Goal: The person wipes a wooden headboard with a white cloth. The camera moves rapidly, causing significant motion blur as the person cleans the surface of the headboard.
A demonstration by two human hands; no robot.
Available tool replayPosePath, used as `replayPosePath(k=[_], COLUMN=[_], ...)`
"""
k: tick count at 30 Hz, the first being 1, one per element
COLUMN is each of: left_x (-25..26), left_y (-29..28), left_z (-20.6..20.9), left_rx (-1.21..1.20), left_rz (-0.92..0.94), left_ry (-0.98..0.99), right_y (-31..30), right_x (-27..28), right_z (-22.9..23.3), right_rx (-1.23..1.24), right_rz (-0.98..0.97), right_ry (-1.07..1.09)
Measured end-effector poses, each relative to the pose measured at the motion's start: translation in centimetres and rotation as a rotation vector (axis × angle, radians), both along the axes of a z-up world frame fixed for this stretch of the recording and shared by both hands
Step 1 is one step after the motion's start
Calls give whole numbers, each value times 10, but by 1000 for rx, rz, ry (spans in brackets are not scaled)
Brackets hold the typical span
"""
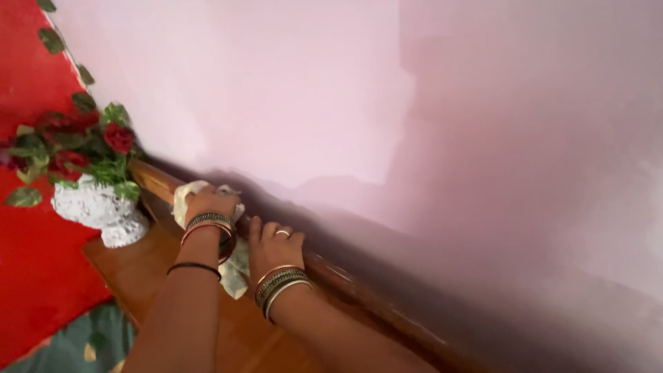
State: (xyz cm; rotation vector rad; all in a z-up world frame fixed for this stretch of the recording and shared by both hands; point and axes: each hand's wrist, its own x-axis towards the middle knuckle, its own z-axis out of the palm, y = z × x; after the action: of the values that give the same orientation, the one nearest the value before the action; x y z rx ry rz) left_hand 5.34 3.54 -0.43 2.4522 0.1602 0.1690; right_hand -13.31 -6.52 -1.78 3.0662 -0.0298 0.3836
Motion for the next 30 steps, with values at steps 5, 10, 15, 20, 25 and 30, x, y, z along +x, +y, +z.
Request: replayPosePath(k=[5, 10, 15, 20, 25, 30], left_x=[60, 97, 63, 22, -51, -75], left_y=[31, 51, 40, 2, -15, -24], left_z=[-3, -2, 2, -5, 4, -8], left_rx=[45, 510, 205, 283, -45, -174], left_rz=[15, -146, 15, 32, 91, 102], left_ry=[-30, -91, -24, -85, 24, 6], right_y=[23, 32, 28, 22, 11, -10], right_x=[44, 72, 71, 62, 67, 52], right_z=[0, -16, -26, -6, -17, -28], right_rx=[13, -2, -17, 34, 29, -44], right_rz=[-22, -41, -25, 2, 31, 41], right_ry=[-16, -23, -66, 74, -68, 53])
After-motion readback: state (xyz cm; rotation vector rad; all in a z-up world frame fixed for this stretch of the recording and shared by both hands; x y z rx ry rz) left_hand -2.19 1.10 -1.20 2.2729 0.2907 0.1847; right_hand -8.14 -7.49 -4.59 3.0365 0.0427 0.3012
